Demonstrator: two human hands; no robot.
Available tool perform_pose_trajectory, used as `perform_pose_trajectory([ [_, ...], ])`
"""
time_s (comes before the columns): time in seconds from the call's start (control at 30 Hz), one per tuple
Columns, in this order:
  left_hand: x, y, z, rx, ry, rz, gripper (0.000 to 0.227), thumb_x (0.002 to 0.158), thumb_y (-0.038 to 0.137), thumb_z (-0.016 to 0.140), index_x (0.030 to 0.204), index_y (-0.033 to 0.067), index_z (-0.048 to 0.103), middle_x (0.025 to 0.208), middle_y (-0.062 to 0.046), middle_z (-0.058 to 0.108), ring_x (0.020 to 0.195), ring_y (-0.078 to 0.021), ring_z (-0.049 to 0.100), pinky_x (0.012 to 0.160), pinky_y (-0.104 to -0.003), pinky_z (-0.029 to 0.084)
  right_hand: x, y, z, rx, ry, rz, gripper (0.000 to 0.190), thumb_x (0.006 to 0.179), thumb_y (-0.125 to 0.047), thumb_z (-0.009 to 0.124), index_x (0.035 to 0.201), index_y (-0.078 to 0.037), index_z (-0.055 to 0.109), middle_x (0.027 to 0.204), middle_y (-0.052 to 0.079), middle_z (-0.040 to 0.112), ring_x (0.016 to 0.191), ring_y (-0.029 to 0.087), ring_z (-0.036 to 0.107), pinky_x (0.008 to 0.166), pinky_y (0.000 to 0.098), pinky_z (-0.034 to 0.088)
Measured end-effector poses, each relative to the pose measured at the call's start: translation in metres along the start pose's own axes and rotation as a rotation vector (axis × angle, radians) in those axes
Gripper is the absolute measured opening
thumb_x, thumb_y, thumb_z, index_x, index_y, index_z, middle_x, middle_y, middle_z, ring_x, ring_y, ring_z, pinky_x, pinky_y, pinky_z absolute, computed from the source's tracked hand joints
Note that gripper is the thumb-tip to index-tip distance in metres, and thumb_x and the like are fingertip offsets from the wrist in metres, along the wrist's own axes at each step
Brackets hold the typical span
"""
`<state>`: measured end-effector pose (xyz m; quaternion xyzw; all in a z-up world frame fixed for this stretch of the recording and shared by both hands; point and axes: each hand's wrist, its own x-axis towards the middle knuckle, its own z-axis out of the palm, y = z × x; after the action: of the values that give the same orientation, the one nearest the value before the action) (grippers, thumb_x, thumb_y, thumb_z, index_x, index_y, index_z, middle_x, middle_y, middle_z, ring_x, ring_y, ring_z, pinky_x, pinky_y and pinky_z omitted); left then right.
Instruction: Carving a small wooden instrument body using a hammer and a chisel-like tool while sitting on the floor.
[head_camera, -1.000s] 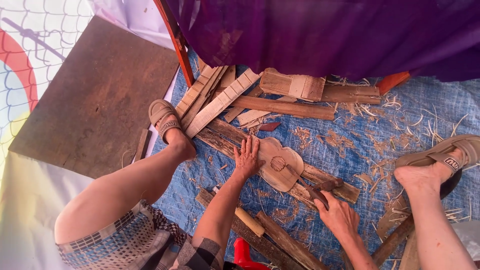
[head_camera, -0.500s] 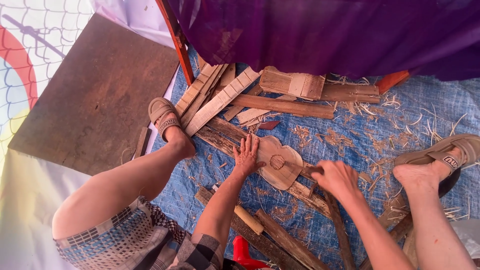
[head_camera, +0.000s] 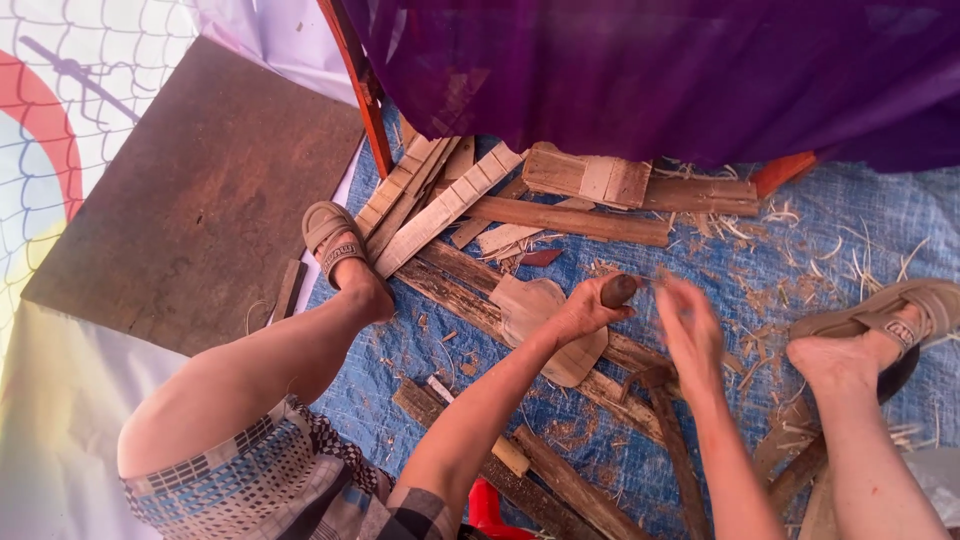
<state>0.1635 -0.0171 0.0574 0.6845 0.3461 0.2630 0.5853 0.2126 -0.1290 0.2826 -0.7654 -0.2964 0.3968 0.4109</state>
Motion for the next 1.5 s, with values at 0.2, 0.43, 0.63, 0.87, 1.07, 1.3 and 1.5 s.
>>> perform_pose_trajectory([
  [0.2, -0.03, 0.063, -0.042, -0.105, -0.233, 0.145, 0.026, 0.08, 0.011, 0.081, 0.101, 0.0065, 0.067, 0.088, -0.001, 0.069, 0.078, -0.0145, 0.062, 0.077, -0.03, 0.051, 0.006, 0.276, -0.019, -0.735, 0.006, 0.441, 0.065, 0.092, -0.051, 0.063, 0.148, -0.02, 0.05, 0.144, 0.011, 0.055, 0.13, 0.03, 0.056, 0.106, 0.0528, 0.052],
  [0.43, -0.022, 0.057, -0.04, -0.057, -0.211, 0.152, 0.026, 0.076, 0.017, 0.083, 0.093, 0.0079, 0.066, 0.081, 0.001, 0.067, 0.073, -0.0132, 0.059, 0.074, -0.029, 0.049, 0.012, 0.318, -0.016, -0.841, 0.087, 0.464, 0.051, 0.088, -0.049, 0.07, 0.132, -0.027, 0.063, 0.121, 0.003, 0.07, 0.104, 0.025, 0.071, 0.081, 0.0406, 0.059],
  [0.63, -0.024, 0.054, -0.036, -0.04, -0.192, 0.141, 0.025, 0.076, 0.02, 0.084, 0.093, 0.0076, 0.07, 0.08, 0.001, 0.069, 0.071, -0.0125, 0.06, 0.073, -0.028, 0.051, 0.007, 0.315, -0.013, -0.819, 0.151, 0.403, 0.026, 0.09, -0.035, 0.073, 0.113, -0.024, 0.069, 0.11, 0.003, 0.07, 0.09, 0.024, 0.072, 0.07, 0.0393, 0.062],
  [0.87, -0.023, 0.053, -0.037, -0.009, -0.189, 0.154, 0.025, 0.077, 0.021, 0.083, 0.093, 0.0089, 0.068, 0.081, 0.001, 0.069, 0.072, -0.0131, 0.061, 0.074, -0.029, 0.051, 0.013, 0.335, -0.012, -0.806, 0.124, 0.426, 0.022, 0.092, -0.038, 0.071, 0.112, -0.027, 0.069, 0.112, 0.0, 0.067, 0.105, 0.025, 0.063, 0.074, 0.0384, 0.059],
  [1.07, -0.025, 0.063, -0.041, -0.02, -0.194, 0.096, 0.022, 0.078, 0.02, 0.083, 0.09, 0.0079, 0.069, 0.08, 0.0, 0.07, 0.071, -0.0129, 0.061, 0.074, -0.029, 0.051, 0.012, 0.333, -0.012, -0.848, 0.131, 0.424, 0.029, 0.091, -0.044, 0.07, 0.115, -0.028, 0.066, 0.113, 0.003, 0.065, 0.112, 0.03, 0.062, 0.082, 0.043, 0.06],
  [1.3, -0.024, 0.054, -0.041, -0.024, -0.187, 0.122, 0.021, 0.078, 0.018, 0.083, 0.089, 0.0077, 0.069, 0.081, 0.001, 0.069, 0.073, -0.0128, 0.062, 0.076, -0.029, 0.052, 0.022, 0.353, -0.009, -0.83, 0.171, 0.357, 0.034, 0.09, -0.053, 0.065, 0.099, -0.021, 0.07, 0.102, 0.007, 0.068, 0.112, 0.034, 0.06, 0.088, 0.054, 0.049],
  [1.5, -0.023, 0.036, -0.032, -0.074, -0.183, 0.144, 0.022, 0.079, 0.017, 0.081, 0.095, 0.008, 0.068, 0.082, -0.001, 0.07, 0.075, -0.0136, 0.062, 0.077, -0.029, 0.052, 0.014, 0.201, -0.029, -0.327, 0.164, -0.08, 0.028, 0.102, -0.023, 0.056, 0.105, 0.005, 0.06, 0.06, 0.012, 0.063, 0.039, 0.019, 0.055, 0.032, 0.0287, 0.048],
])
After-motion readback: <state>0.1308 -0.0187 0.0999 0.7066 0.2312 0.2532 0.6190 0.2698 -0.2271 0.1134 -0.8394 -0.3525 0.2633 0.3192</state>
